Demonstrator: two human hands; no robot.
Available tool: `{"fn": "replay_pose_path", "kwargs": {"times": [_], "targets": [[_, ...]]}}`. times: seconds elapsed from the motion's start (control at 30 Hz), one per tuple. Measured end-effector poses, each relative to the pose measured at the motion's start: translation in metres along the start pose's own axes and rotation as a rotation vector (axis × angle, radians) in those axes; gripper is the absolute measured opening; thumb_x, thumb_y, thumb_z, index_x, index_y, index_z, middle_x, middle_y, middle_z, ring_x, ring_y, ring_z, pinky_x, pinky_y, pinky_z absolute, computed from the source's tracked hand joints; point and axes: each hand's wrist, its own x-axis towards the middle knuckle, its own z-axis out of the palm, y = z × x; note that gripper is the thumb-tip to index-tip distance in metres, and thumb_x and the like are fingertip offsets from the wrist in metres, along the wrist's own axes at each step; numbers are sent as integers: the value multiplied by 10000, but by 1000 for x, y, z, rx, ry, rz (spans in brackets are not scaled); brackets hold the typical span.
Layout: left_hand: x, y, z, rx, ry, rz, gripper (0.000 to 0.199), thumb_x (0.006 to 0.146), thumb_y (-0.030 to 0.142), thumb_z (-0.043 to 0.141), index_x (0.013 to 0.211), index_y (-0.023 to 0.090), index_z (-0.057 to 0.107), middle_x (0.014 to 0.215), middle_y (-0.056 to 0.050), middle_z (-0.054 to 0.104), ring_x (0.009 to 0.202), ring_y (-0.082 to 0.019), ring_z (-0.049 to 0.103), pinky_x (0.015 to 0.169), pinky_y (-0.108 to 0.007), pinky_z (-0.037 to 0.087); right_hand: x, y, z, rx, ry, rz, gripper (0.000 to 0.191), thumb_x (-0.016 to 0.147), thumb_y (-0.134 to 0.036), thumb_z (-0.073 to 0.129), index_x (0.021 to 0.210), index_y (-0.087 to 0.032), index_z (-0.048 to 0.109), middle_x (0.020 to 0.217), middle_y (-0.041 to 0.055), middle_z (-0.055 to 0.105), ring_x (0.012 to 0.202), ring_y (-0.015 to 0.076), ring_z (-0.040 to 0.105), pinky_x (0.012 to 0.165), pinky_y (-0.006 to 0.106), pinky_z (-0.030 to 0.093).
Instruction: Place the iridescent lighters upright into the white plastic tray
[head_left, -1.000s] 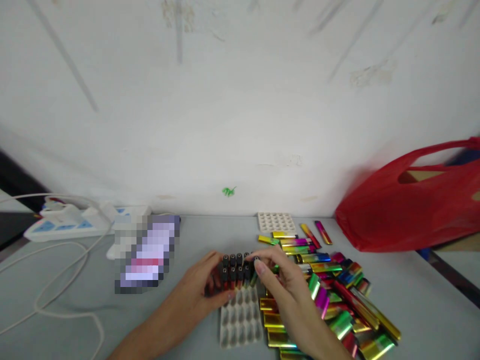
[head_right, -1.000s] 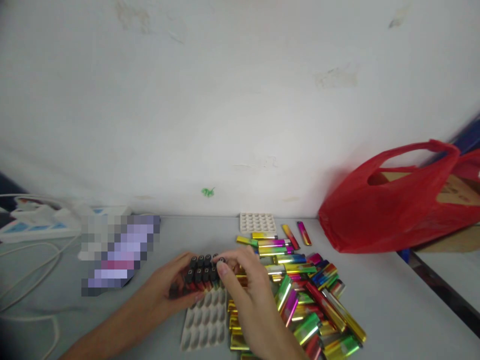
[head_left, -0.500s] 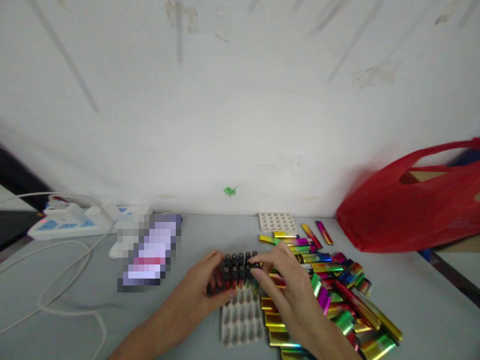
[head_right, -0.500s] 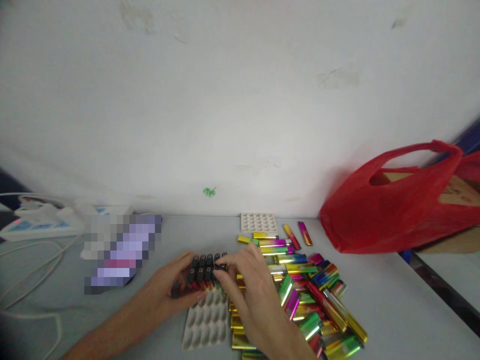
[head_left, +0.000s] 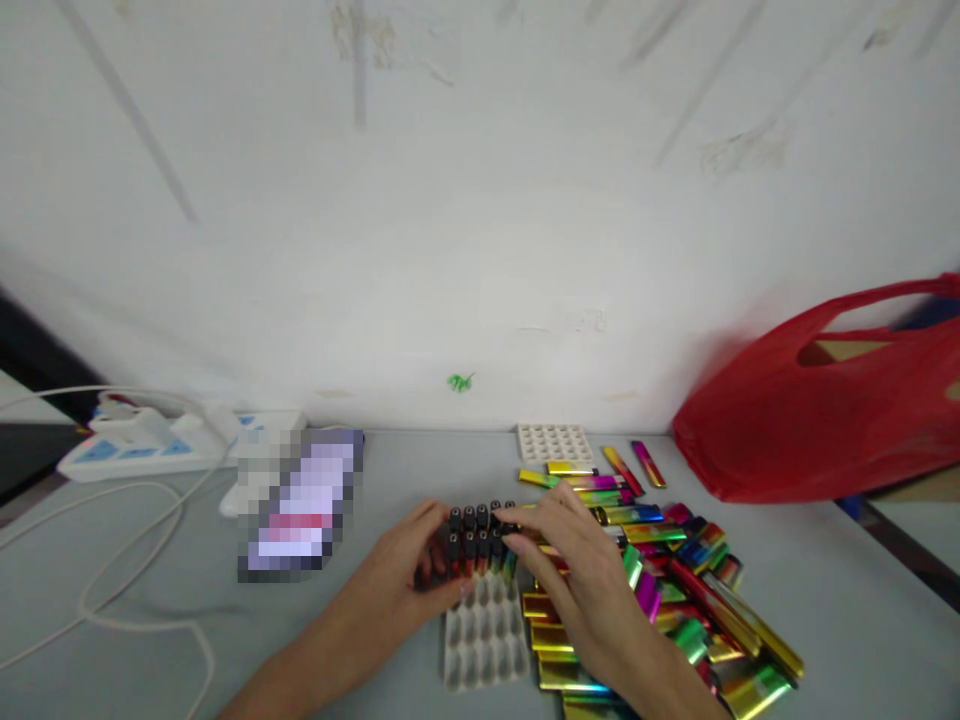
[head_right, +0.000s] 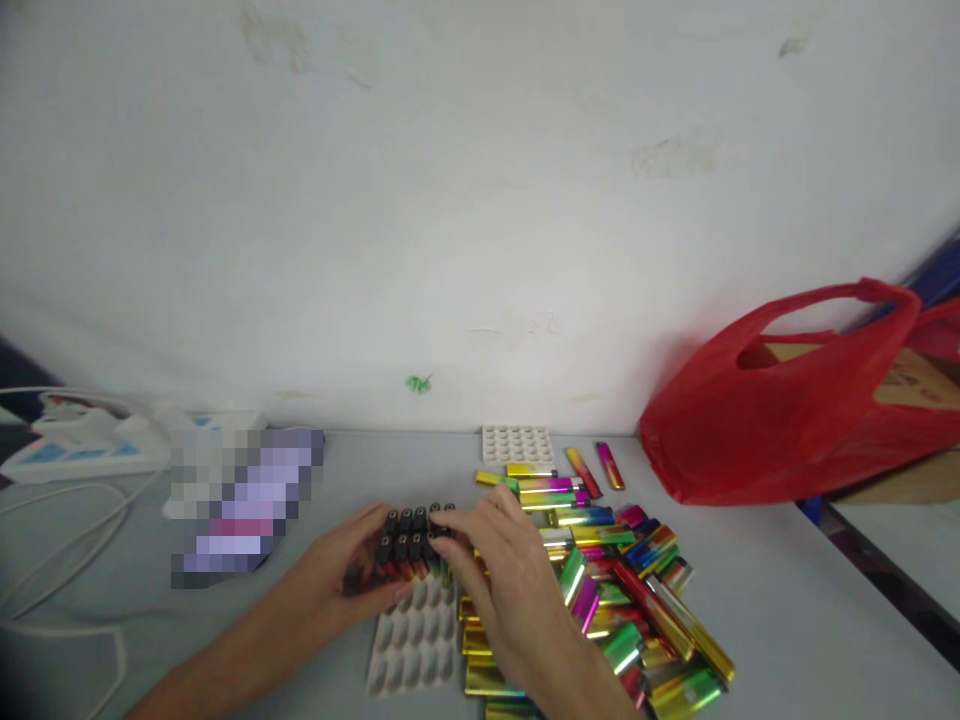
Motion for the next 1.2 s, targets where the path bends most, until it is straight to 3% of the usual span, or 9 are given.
{"fn": "replay_pose_path", "kwargs": {"times": [0.43, 0.67, 0.9, 1.2], "targets": [[0, 6, -1, -13, -3, -7, 188, 890, 338, 737, 957, 224, 603, 904, 17, 592, 759, -201, 577, 678, -302, 433, 2, 5, 2, -136, 32, -113, 217, 1108, -122, 612, 1308, -181, 672, 1007, 61, 742, 903, 236, 600, 850, 397, 511], [1, 4, -1, -25, -7, -10, 196, 882, 328, 741, 985, 224, 610, 923, 13, 600, 796, -213, 593, 699, -307, 441, 3, 0, 0, -211, 42, -176, 114, 1112, -126, 610, 1203, -178, 654, 951, 44, 733, 849, 224, 586, 815, 393, 487], [0, 2, 0, -40, 0, -11, 204, 883, 325, 750, 982, 223, 605, 927, 15, 597, 816, -216, 590, 713, -310, 440, 5, 0, -4, -234, -1, -167, 152, 1077, -83, 634, 1197, -174, 656, 975, 56, 726, 889, 237, 597, 838, 419, 508], [0, 5, -1, -17, -5, -13, 210, 891, 337, 745, 998, 223, 605, 931, 12, 590, 813, -222, 588, 725, -321, 446, 3, 4, -11, -325, -11, -267, 218, 1054, -76, 660, 1254, -164, 665, 975, 84, 759, 892, 243, 642, 808, 422, 585]]}}
